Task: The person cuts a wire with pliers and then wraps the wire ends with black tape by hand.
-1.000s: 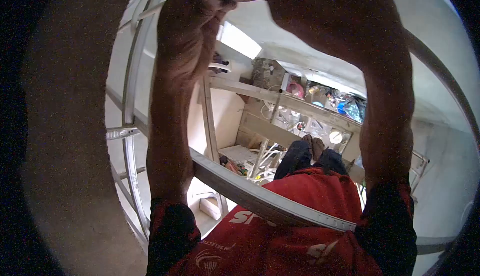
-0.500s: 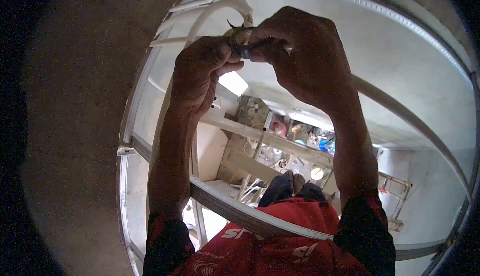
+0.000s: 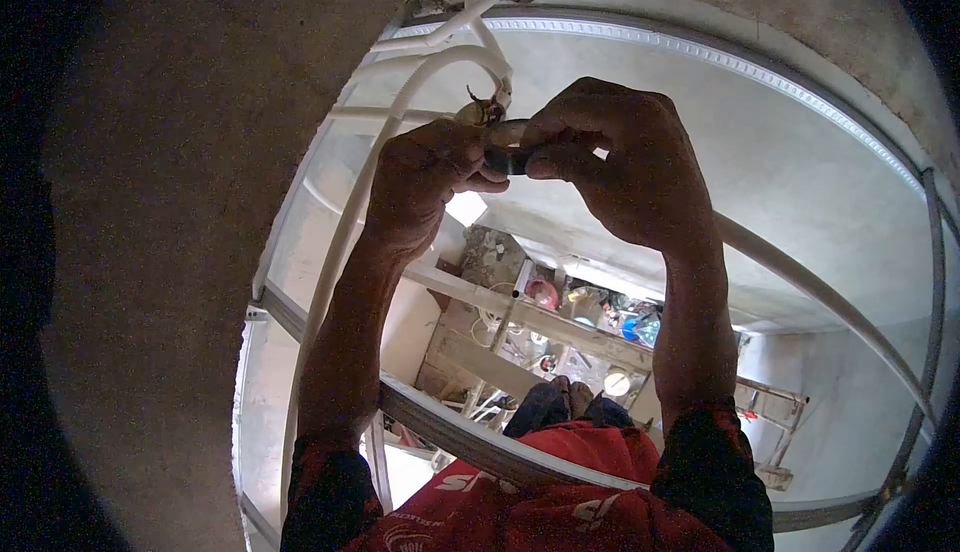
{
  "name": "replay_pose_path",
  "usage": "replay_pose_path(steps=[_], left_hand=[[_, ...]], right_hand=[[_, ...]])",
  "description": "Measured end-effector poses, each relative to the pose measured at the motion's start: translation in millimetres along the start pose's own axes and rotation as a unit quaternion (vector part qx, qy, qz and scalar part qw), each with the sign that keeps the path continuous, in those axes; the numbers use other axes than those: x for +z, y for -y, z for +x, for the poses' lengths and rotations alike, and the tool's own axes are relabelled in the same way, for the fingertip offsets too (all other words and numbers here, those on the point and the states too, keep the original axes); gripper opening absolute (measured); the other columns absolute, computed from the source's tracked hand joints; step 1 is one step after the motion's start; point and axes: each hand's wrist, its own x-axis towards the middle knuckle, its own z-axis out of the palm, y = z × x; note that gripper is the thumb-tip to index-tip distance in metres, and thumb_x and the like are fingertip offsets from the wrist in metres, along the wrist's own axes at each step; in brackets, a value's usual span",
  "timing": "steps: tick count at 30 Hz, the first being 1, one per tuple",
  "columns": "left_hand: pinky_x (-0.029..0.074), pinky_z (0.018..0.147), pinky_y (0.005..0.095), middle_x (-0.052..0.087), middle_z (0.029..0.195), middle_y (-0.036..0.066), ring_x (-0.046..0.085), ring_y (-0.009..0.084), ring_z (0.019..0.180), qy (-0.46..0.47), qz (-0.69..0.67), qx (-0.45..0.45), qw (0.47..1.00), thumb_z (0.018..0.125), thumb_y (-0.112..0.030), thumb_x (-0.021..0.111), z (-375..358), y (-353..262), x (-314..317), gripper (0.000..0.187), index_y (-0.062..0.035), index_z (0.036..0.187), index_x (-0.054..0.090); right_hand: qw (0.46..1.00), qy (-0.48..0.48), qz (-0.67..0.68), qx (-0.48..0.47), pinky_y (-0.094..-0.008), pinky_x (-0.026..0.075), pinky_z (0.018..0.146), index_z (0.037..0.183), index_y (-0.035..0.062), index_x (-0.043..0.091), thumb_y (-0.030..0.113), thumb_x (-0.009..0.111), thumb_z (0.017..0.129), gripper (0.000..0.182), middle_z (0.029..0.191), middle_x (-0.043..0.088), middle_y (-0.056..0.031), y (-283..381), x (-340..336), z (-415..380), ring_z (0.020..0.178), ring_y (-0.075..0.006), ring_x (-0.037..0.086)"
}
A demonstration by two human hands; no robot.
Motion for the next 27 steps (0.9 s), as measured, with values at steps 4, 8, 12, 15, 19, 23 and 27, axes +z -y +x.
replay_pose_path(steps=[4,8,12,15,19,23,27], left_hand=[[0.064,0.079,0.0388,0.073,0.089,0.015,0.073,0.0209,0.079,0.010,0.016,0.026,0.999,0.096,-0.021,0.068,-1.3,-4.5,5.9,0.028,0.0058,0.104,0.067],[0.063,0.078,0.0365,0.072,0.089,0.015,0.073,0.0206,0.079,-0.023,0.060,0.029,0.998,0.097,-0.018,0.066,-5.6,-10.2,14.6,0.027,0.0075,0.108,0.066],[0.062,0.079,0.0344,0.072,0.090,0.015,0.073,0.0199,0.080,-0.017,0.044,0.038,0.998,0.097,-0.014,0.065,-3.8,-8.1,11.6,0.025,0.0078,0.108,0.066],[0.062,0.078,0.0348,0.073,0.089,0.015,0.073,0.0202,0.081,-0.045,-0.025,-0.009,0.999,0.095,-0.013,0.067,-1.8,-20.2,15.0,0.021,0.0065,0.103,0.068],[0.062,0.077,0.0357,0.072,0.086,0.015,0.073,0.0216,0.080,-0.021,0.032,0.041,0.998,0.092,-0.014,0.071,-1.5,-14.1,3.0,0.019,0.0046,0.098,0.068],[0.063,0.075,0.0369,0.072,0.083,0.014,0.073,0.0218,0.076,0.000,0.031,-0.009,0.999,0.090,-0.016,0.074,-0.3,-11.5,-4.4,0.020,0.0023,0.095,0.069],[0.063,0.073,0.0368,0.071,0.080,0.013,0.072,0.0207,0.074,0.020,0.008,-0.024,0.999,0.091,-0.016,0.074,0.6,-7.8,-7.2,0.019,0.0017,0.092,0.068]], right_hand=[[1.000,-0.002,-0.027,-0.011,-0.0334,0.062,0.075,0.089,0.0000,0.073,0.001,0.077,0.078,0.011,0.089,0.073,-0.0128,4.2,-3.6,-1.3,0.083,-0.0222,0.075],[1.000,0.000,-0.012,0.001,-0.0337,0.062,0.075,0.090,0.0010,0.073,0.004,0.077,0.079,0.012,0.090,0.073,-0.0120,6.0,-2.3,-4.2,0.082,-0.0212,0.074],[0.999,-0.001,-0.034,0.020,-0.0343,0.060,0.077,0.091,0.0024,0.074,0.003,0.078,0.077,0.015,0.090,0.073,-0.0113,7.0,-1.7,-1.1,0.082,-0.0213,0.074],[0.999,-0.014,-0.018,0.023,-0.0342,0.059,0.077,0.088,0.0030,0.074,0.005,0.079,0.075,0.014,0.089,0.073,-0.0112,-0.4,-1.5,0.1,0.081,-0.0215,0.073],[0.999,0.015,-0.015,0.024,-0.0343,0.058,0.073,0.086,0.0028,0.073,0.006,0.079,0.074,0.014,0.087,0.072,-0.0109,-2.9,-1.5,-1.0,0.078,-0.0218,0.073],[0.999,0.022,-0.039,0.020,-0.0349,0.056,0.068,0.085,0.0032,0.073,0.007,0.080,0.073,0.014,0.083,0.071,-0.0103,-1.4,-2.0,-0.6,0.074,-0.0220,0.071],[0.999,0.033,-0.030,0.021,-0.0345,0.055,0.067,0.084,0.0039,0.074,0.007,0.079,0.073,0.012,0.082,0.071,-0.0100,-0.1,-3.7,-1.9,0.072,-0.0217,0.071]])
